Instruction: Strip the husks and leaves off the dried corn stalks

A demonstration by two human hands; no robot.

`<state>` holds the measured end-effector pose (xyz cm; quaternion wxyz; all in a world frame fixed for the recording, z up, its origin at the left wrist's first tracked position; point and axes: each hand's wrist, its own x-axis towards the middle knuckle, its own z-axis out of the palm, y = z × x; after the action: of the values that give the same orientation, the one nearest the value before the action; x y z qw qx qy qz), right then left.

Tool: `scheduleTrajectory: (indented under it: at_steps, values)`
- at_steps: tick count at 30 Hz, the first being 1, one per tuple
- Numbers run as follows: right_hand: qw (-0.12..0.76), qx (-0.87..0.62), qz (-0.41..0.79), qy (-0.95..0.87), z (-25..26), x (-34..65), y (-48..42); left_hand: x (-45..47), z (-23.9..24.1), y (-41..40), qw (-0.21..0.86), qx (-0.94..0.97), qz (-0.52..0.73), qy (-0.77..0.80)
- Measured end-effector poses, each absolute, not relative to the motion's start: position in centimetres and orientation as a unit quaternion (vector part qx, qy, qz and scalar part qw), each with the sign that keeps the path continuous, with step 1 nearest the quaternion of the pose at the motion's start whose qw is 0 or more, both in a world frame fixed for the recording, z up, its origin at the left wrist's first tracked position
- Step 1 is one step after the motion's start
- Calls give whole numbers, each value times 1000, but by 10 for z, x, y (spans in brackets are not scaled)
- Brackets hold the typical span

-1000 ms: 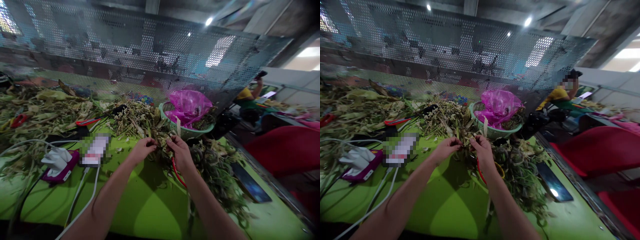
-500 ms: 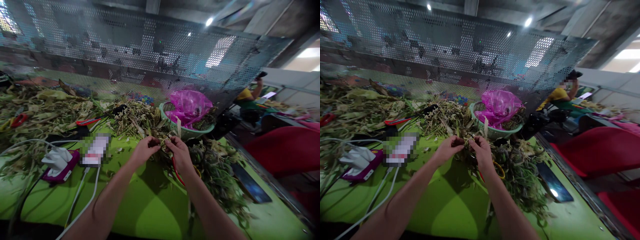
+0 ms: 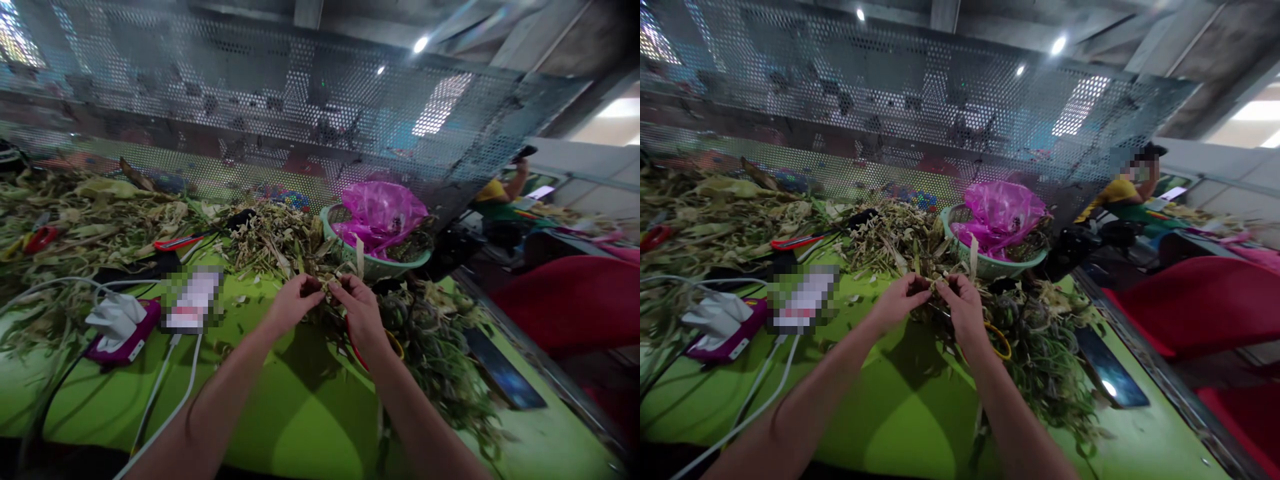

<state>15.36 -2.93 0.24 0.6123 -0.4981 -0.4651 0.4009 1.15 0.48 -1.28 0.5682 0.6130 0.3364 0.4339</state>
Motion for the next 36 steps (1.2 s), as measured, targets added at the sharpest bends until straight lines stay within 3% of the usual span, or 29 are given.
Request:
scheduleTrajectory:
  at_steps: [6, 11, 18, 36]
  values:
    - [575, -503, 435, -476, 2, 157, -29, 7, -12, 7, 564, 643, 404, 325]
    - [550, -511, 440, -493, 2, 158, -27, 4, -11, 7, 486, 701, 383, 356]
    - [586, -493, 460, -449, 5, 154, -30, 7, -4, 4, 572, 624, 411, 339]
    - [531, -520, 401, -536, 3, 157, -27, 7, -9, 9, 599, 568, 444, 348]
